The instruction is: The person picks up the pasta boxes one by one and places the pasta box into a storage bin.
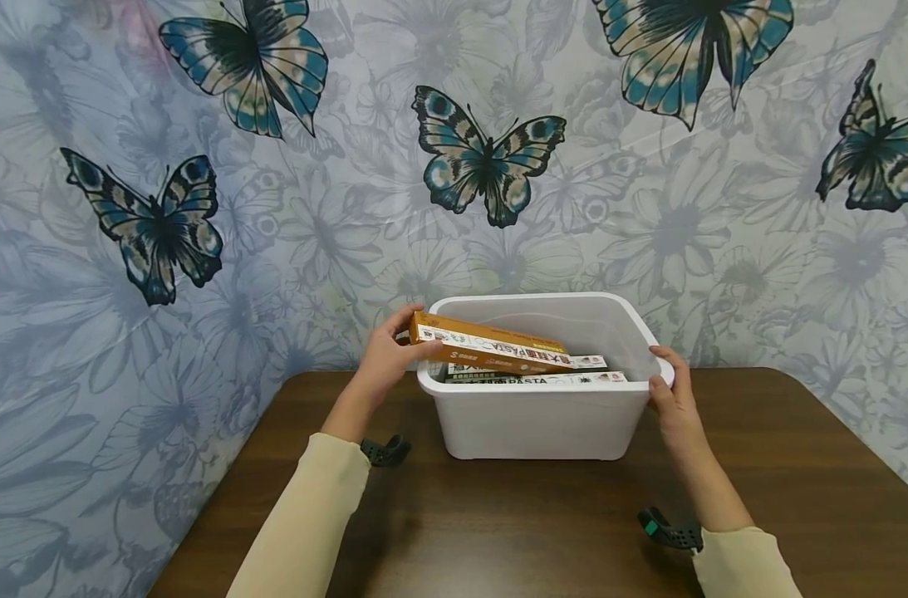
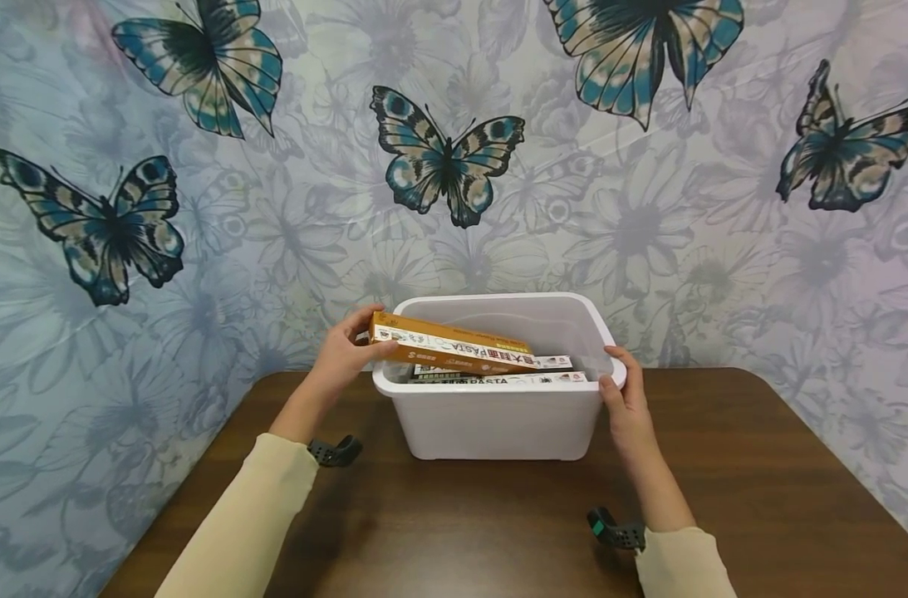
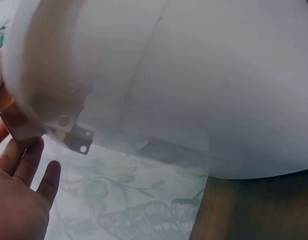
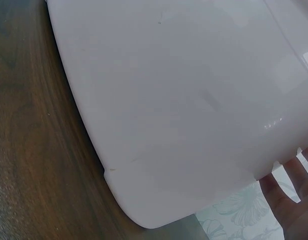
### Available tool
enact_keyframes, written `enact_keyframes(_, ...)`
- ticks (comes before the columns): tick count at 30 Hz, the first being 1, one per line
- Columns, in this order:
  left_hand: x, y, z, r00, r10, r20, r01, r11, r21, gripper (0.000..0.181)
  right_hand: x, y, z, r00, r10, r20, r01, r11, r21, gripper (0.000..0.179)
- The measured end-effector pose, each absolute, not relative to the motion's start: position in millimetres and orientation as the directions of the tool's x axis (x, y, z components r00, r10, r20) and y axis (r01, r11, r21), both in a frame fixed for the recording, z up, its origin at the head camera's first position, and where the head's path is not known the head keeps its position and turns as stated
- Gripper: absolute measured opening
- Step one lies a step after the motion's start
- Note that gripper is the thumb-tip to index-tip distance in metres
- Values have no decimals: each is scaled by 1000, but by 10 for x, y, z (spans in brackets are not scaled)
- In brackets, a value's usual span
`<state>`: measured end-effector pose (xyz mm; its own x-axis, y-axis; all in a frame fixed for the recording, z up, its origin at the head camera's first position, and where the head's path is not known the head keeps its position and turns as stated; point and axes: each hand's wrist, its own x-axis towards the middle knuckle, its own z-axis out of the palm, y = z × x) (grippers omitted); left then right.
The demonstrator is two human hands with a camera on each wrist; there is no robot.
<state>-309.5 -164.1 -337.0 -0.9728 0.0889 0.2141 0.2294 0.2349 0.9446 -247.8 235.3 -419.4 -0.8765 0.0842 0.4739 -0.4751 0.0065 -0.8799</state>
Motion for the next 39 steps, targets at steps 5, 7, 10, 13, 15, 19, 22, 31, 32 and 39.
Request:
enact_keyframes(5, -3165, -1548, -3385, -968, 97, 230, 249, 311, 917, 78, -2478, 2354, -4195, -876, 79, 476, -478, -9, -878, 43)
enact_keyframes(7, -3188, -1512, -3380, -968, 101, 232, 252, 346, 904, 81, -2484, 2357, -4195, -877, 80, 475, -477, -9, -879, 43)
enact_keyframes(10, -3225, -1468, -3361, -970, 103, 221, 244, 388, 889, 83, -2493, 2358, -4190, -879, 84, 469, -470, 3, -883, 44)
enact_keyframes(13, -3264, -1436, -3331, -972, 116, 206, 236, 429, 872, 83, -2498, 2356, -4186, -881, 86, 466, -467, 14, -884, 44)
enact_keyframes(15, -3289, -1424, -3312, -973, 132, 188, 228, 464, 856, 82, -2499, 2352, -4185, -880, 85, 468, -468, 17, -884, 44)
enact_keyframes(19, -3342, -1404, -3283, -973, 173, 153, 222, 522, 824, 80, -2493, 2343, -4180, -876, 80, 475, -477, 5, -879, 44)
enact_keyframes(22, -3368, -1391, -3268, -972, 190, 137, 221, 550, 805, 80, -2490, 2340, -4177, -880, 79, 469, -470, 4, -883, 44)
enact_keyframes(31, -3383, -1383, -3276, -965, 211, 153, 242, 510, 825, 77, -2475, 2342, -4155, -895, 91, 437, -435, 33, -900, 46)
enact_keyframes(32, -3378, -1388, -3291, -964, 207, 165, 248, 495, 833, 76, -2470, 2342, -4155, -895, 89, 437, -436, 34, -900, 46)
enact_keyframes(39, -3325, -1413, -3500, -943, 135, 304, 331, 315, 889, 49, -2467, 2342, -4172, -897, 89, 433, -431, 45, -901, 46)
